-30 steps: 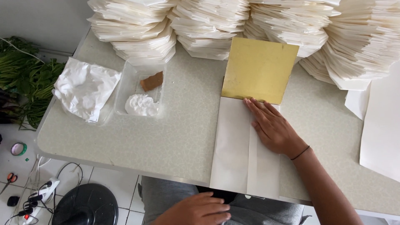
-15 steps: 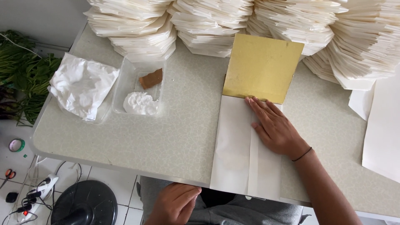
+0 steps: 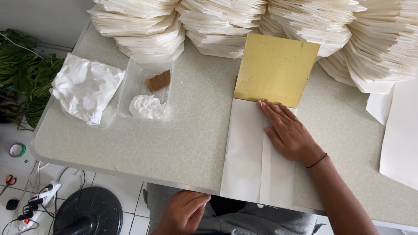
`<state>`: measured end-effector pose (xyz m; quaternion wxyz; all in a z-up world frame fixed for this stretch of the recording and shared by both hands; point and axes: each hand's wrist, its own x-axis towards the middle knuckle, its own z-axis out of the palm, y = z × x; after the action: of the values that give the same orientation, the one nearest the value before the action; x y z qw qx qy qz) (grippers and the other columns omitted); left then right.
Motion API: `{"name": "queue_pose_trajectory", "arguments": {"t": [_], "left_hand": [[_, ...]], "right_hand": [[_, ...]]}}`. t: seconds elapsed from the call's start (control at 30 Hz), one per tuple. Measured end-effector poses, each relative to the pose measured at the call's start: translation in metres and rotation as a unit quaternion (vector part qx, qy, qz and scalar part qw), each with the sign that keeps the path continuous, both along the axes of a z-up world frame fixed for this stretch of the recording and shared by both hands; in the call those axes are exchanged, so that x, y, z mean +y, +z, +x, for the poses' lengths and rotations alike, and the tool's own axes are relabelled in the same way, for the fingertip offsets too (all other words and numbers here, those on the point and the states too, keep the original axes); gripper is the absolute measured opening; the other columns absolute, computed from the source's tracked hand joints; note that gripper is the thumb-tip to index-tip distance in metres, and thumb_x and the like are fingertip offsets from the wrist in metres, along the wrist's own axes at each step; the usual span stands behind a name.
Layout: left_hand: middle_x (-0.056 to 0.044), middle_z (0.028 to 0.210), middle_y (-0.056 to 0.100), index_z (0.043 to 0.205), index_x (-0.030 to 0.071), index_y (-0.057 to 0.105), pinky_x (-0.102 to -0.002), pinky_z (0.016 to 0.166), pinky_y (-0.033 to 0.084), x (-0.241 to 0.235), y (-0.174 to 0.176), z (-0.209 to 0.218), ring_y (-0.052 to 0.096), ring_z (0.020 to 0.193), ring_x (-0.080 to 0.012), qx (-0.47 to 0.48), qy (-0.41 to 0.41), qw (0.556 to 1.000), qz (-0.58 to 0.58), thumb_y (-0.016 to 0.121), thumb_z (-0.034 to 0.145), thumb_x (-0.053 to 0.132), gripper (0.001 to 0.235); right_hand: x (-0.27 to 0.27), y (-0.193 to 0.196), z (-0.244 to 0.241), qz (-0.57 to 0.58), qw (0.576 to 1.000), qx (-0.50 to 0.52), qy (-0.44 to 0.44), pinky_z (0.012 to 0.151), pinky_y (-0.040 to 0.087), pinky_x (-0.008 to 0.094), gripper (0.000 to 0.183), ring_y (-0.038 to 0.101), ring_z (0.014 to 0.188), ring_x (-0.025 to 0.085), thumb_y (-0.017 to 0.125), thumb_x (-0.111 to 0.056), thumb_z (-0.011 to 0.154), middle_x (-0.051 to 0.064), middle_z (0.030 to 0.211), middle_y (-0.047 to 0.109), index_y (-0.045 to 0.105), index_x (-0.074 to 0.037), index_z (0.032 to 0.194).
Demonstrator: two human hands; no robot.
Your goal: Folding and gluing a white paper sheet around a gold-colored rectangular template to create a sleeve.
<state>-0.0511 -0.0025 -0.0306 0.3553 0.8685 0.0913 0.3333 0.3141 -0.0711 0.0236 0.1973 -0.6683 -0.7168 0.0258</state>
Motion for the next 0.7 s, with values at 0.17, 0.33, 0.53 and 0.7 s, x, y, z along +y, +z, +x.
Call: {"name": "queue_pose_trajectory", "arguments": {"t": [0.17, 0.33, 0.53, 0.7], "left_hand": [[-0.007, 0.098, 0.082, 0.104, 0.004, 0.079, -0.034, 0.074, 0.062, -0.003, -0.051, -0.021, 0.076, 0.086, -0.0217, 0.034, 0.055, 0.997, -0.027, 0.062, 0.092, 0.009, 0.022], [-0.009, 0.107, 0.079, 0.104, 0.004, 0.078, -0.035, 0.083, 0.062, 0.002, -0.082, -0.056, 0.075, 0.098, -0.0229, 0.065, 0.133, 0.987, -0.064, 0.064, 0.093, 0.008, 0.018], [-0.014, 0.143, 0.06, 0.126, 0.01, 0.07, -0.048, 0.114, 0.042, -0.007, -0.107, -0.093, 0.053, 0.138, -0.0317, 0.109, 0.3, 0.939, -0.126, 0.061, 0.094, 0.017, 0.034], [-0.005, 0.161, 0.046, 0.16, 0.029, 0.035, -0.05, 0.121, 0.034, 0.003, -0.127, -0.111, 0.044, 0.147, -0.0303, 0.275, 0.446, 0.707, -0.475, 0.028, 0.094, 0.061, 0.074]], "right_hand": [[0.0, 0.001, 0.0, -0.009, 1.0, 0.002, -0.005, 0.129, 0.018, 0.042, 0.06, 0.03, 0.156, 0.027, 0.04, -0.021, 0.107, 0.015, 0.166, 0.035, 0.023, -0.002, 0.162], [0.0, -0.001, 0.001, 0.009, 1.0, -0.004, -0.001, 0.13, 0.018, 0.041, 0.06, 0.032, 0.156, 0.026, 0.042, -0.019, 0.108, 0.014, 0.166, 0.036, 0.024, -0.001, 0.162], [0.0, -0.003, 0.001, 0.011, 1.0, -0.002, 0.0, 0.13, 0.019, 0.042, 0.06, 0.031, 0.156, 0.026, 0.043, -0.019, 0.107, 0.013, 0.166, 0.036, 0.023, -0.002, 0.162], [-0.001, -0.004, 0.002, 0.009, 1.0, -0.007, -0.005, 0.129, 0.019, 0.042, 0.06, 0.033, 0.155, 0.026, 0.041, -0.02, 0.108, 0.013, 0.166, 0.037, 0.024, -0.002, 0.162]]}}
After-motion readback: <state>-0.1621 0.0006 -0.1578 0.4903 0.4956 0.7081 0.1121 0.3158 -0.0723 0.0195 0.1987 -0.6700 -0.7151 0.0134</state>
